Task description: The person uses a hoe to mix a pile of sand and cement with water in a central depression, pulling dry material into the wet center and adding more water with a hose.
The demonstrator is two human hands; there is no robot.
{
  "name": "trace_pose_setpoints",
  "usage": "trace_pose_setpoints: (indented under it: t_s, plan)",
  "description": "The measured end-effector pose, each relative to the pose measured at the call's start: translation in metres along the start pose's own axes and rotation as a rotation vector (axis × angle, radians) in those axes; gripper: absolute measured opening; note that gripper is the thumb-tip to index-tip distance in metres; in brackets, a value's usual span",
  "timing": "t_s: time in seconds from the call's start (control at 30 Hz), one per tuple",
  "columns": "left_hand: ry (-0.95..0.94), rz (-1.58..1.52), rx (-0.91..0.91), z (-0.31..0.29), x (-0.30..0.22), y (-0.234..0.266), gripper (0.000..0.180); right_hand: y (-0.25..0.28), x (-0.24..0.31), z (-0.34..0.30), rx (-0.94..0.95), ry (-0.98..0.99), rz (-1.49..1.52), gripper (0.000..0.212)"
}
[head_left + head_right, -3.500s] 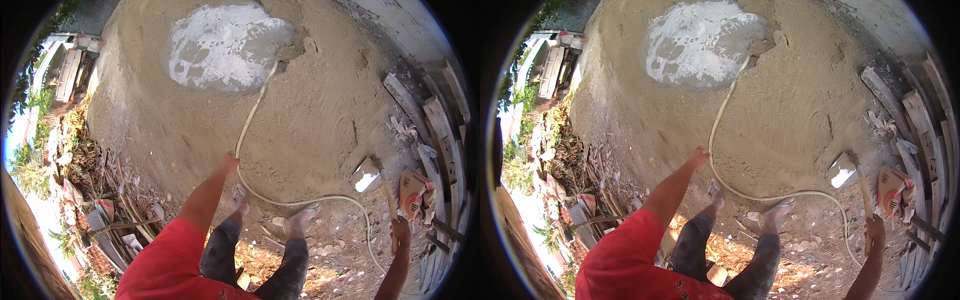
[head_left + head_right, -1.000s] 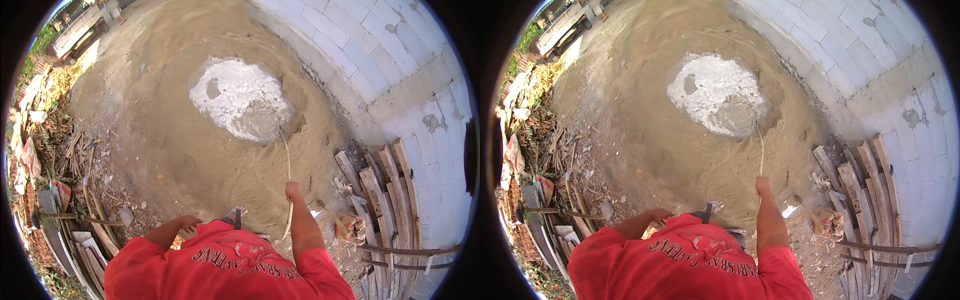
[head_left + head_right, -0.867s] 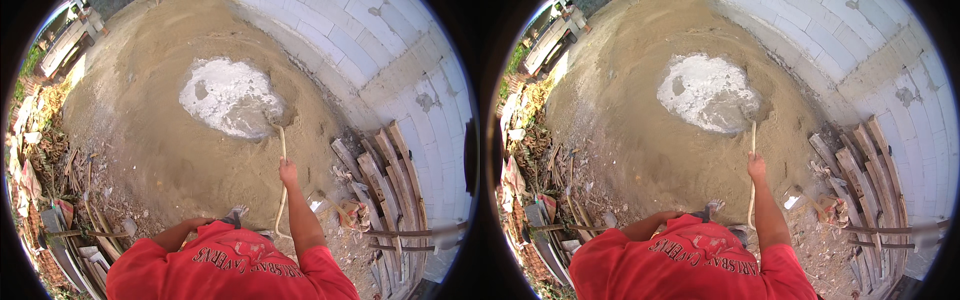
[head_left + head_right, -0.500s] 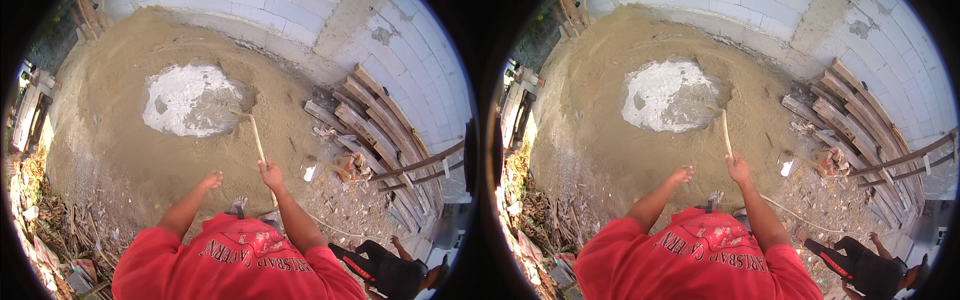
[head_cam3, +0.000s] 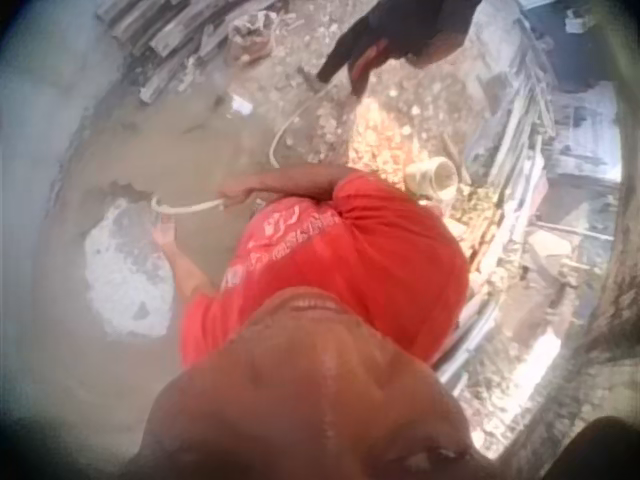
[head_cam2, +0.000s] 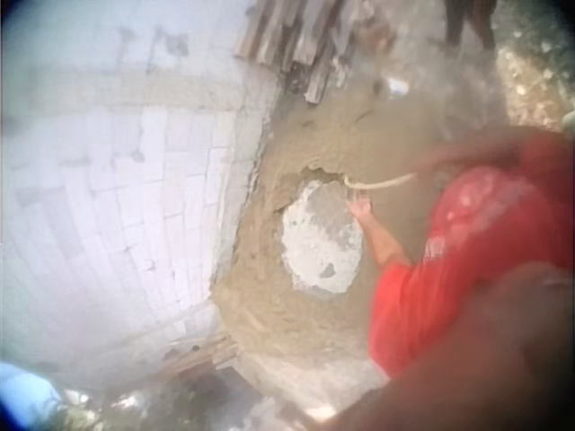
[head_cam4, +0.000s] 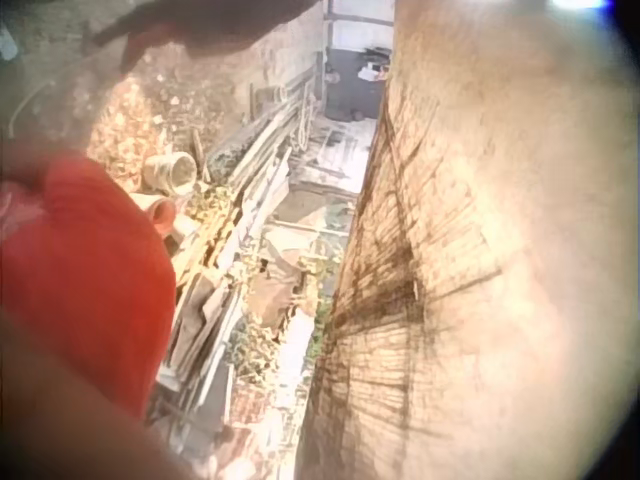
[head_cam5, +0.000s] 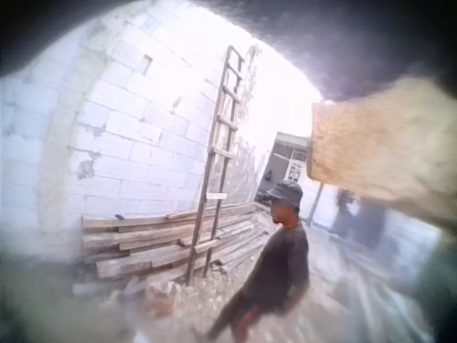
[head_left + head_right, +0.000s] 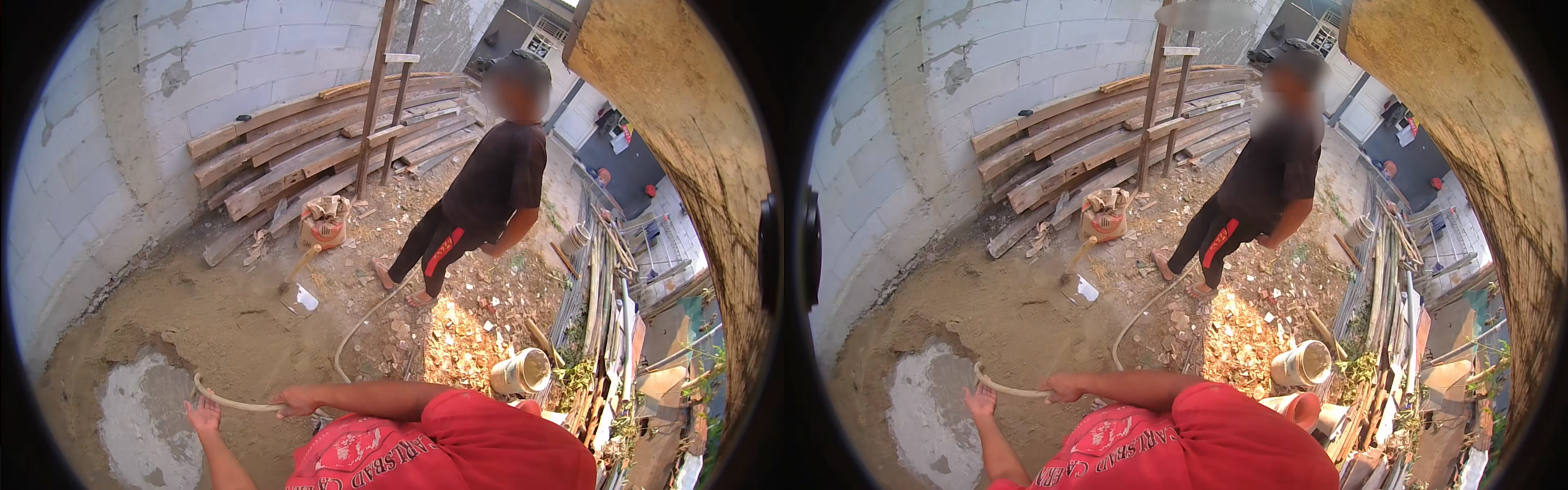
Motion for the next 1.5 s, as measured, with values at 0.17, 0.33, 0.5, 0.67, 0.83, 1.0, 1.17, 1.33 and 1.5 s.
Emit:
trace_pose_setpoints:
  t_s: [0.17,0.33,0.5,0.67,0.83,1.0,1.17,1.33,1.5]
  plan:
    - [-0.021,0.059,-0.074,0.024,-0.031,-0.026,0.114,-0.019,-0.038,-0.018,-0.023,-0.055,-0.012,0.065]
    - [-0.034,0.055,-0.208,0.007,-0.057,-0.045,0.108,-0.048,-0.07,-0.019,0.178,-0.127,0.053,0.061]
    - [-0.11,0.143,-0.268,0.038,-0.093,-0.013,0.053,-0.057,-0.087,-0.015,0.118,-0.14,-0.098,0.048]
    - [-0.287,0.262,-0.24,0.033,-0.116,-0.001,0.03,-0.043,-0.108,-0.05,0.165,-0.496,-0.363,0.041]
    - [-0.496,0.354,-0.352,-0.016,-0.119,0.001,0.025,-0.063,-0.151,-0.104,0.247,-0.611,-0.291,0.052]
    - [-0.503,0.424,-0.358,-0.018,-0.11,0.027,0.014,-0.134,-0.278,-0.147,0.257,-0.655,-0.01,0.07]
    - [-0.505,0.366,-0.388,-0.036,-0.164,0.068,0.019,-0.086,-0.193,-0.136,0.331,-0.796,0.147,0.071]
    - [-0.521,0.349,-0.368,-0.013,-0.136,0.082,0.019,-0.062,-0.169,-0.156,0.306,-0.828,0.088,0.075]
    - [-0.51,0.365,-0.325,-0.02,-0.128,0.112,0.017,-0.021,-0.127,-0.156,0.19,-0.712,-0.06,0.078]
Point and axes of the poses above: each hand's wrist, its own z-axis towards the middle knuckle, its own y-axis out of the back of the hand, x = y × z, the point moved 2 cm from there along z, towards the middle knuckle, and after that the axes turned 4 degrees about -y, right-handed, at the moved point
